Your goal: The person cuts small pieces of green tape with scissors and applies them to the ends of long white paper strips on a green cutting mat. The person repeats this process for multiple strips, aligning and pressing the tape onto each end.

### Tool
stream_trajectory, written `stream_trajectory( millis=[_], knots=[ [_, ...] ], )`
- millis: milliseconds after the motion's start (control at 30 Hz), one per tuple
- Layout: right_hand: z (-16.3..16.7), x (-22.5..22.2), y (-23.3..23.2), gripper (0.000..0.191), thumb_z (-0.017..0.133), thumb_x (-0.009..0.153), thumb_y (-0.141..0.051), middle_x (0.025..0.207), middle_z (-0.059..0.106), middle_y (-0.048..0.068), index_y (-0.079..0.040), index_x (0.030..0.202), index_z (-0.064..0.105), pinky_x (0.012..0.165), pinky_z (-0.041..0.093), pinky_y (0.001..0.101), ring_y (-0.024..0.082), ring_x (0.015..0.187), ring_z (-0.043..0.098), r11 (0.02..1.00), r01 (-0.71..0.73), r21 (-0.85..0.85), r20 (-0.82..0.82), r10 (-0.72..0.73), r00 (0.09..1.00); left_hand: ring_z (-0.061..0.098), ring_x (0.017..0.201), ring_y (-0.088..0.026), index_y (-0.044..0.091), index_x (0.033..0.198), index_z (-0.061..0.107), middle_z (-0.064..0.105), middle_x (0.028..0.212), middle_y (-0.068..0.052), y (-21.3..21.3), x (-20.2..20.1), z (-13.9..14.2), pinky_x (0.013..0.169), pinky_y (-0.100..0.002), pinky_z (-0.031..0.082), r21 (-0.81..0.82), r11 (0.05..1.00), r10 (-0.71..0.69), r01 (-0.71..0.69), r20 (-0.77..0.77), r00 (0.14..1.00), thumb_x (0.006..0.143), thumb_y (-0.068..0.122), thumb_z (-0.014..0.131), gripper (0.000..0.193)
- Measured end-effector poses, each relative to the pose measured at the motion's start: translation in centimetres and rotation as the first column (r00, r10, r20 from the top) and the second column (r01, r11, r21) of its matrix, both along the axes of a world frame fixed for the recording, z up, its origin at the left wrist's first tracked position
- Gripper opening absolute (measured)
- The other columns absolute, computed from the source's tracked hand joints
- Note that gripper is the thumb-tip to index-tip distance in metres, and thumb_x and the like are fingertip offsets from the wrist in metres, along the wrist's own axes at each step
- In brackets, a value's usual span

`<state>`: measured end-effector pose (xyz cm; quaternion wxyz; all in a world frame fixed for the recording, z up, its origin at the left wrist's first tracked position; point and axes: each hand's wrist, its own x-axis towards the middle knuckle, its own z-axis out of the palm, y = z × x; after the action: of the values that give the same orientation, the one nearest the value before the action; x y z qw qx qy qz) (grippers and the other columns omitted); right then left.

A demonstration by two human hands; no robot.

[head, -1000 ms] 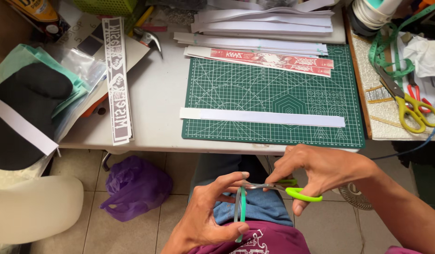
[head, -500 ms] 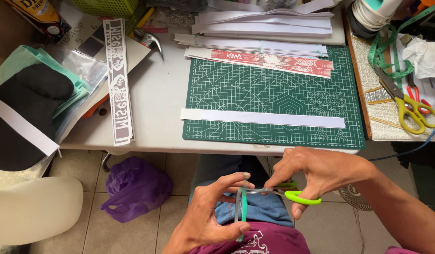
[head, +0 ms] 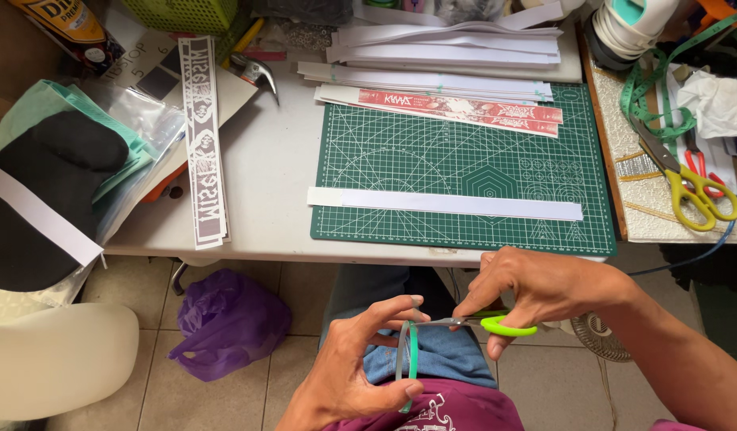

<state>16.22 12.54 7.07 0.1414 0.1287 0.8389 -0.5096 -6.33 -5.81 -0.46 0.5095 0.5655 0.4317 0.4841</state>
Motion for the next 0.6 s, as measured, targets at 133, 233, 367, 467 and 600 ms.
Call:
stream_trajectory(
  millis=[133,233,367,467,600],
  knots=[
    [-0.2,0.8,0.1,0.063,0.090,0.064,-0.051,0.074,0.076,0.003,-0.009,0.109,0.083,0.069,0.051,0.0359,0.018,0.069,0.065,0.997,0.051,0.065,0.011,-0.051,0.999,0.078,0.118,-0.028,0.006,0.152,0.049,0.076,0.127,-0.015,0.2,-0.2,0.3,0.099,-0.041,0.066,0.005,1.000,0.014,-0.014,-0.021,1.000,0.074,0.035,0.084,0.090],
    [0.0,1.6,0.4,0.068,0.087,0.064,-0.056,0.090,0.080,0.002,-0.007,0.110,0.078,0.076,0.055,0.0332,0.017,0.083,0.073,0.998,0.063,0.011,-0.172,-0.060,0.983,0.077,0.118,-0.029,0.006,0.155,0.043,0.075,0.129,-0.014,0.2,-0.2,0.4,0.102,-0.042,0.064,0.033,0.998,0.059,-0.057,-0.080,0.995,0.073,0.031,0.085,0.095],
    [-0.3,1.4,-1.0,0.054,0.087,0.069,-0.042,0.100,0.082,0.001,-0.007,0.107,0.072,0.077,0.058,0.0305,0.014,0.087,0.075,0.956,0.282,-0.078,-0.206,-0.293,0.934,0.076,0.120,-0.031,0.006,0.157,0.036,0.074,0.132,-0.014,0.3,0.1,0.4,0.105,-0.042,0.061,0.101,0.990,0.112,-0.101,-0.107,0.988,0.073,0.027,0.088,0.101],
    [-1.2,-0.1,-3.6,0.037,0.087,0.076,-0.022,0.096,0.080,0.004,-0.004,0.104,0.071,0.086,0.061,0.0330,0.013,0.092,0.075,0.752,0.603,-0.264,-0.110,-0.645,0.756,0.074,0.123,-0.032,0.005,0.158,0.036,0.073,0.135,-0.015,0.6,0.5,0.4,0.107,-0.041,0.057,0.185,0.975,0.150,-0.121,-0.150,0.977,0.075,0.027,0.089,0.101],
    [-0.6,-1.2,-5.2,0.032,0.085,0.079,-0.013,0.099,0.079,0.004,-0.005,0.106,0.071,0.087,0.057,0.0319,0.013,0.092,0.072,0.749,0.640,-0.170,-0.235,-0.662,0.712,0.071,0.129,-0.033,0.002,0.159,0.035,0.072,0.138,-0.016,0.8,0.9,0.4,0.110,-0.040,0.053,0.272,0.950,0.211,-0.156,-0.186,0.960,0.076,0.025,0.090,0.101]
  ],
)
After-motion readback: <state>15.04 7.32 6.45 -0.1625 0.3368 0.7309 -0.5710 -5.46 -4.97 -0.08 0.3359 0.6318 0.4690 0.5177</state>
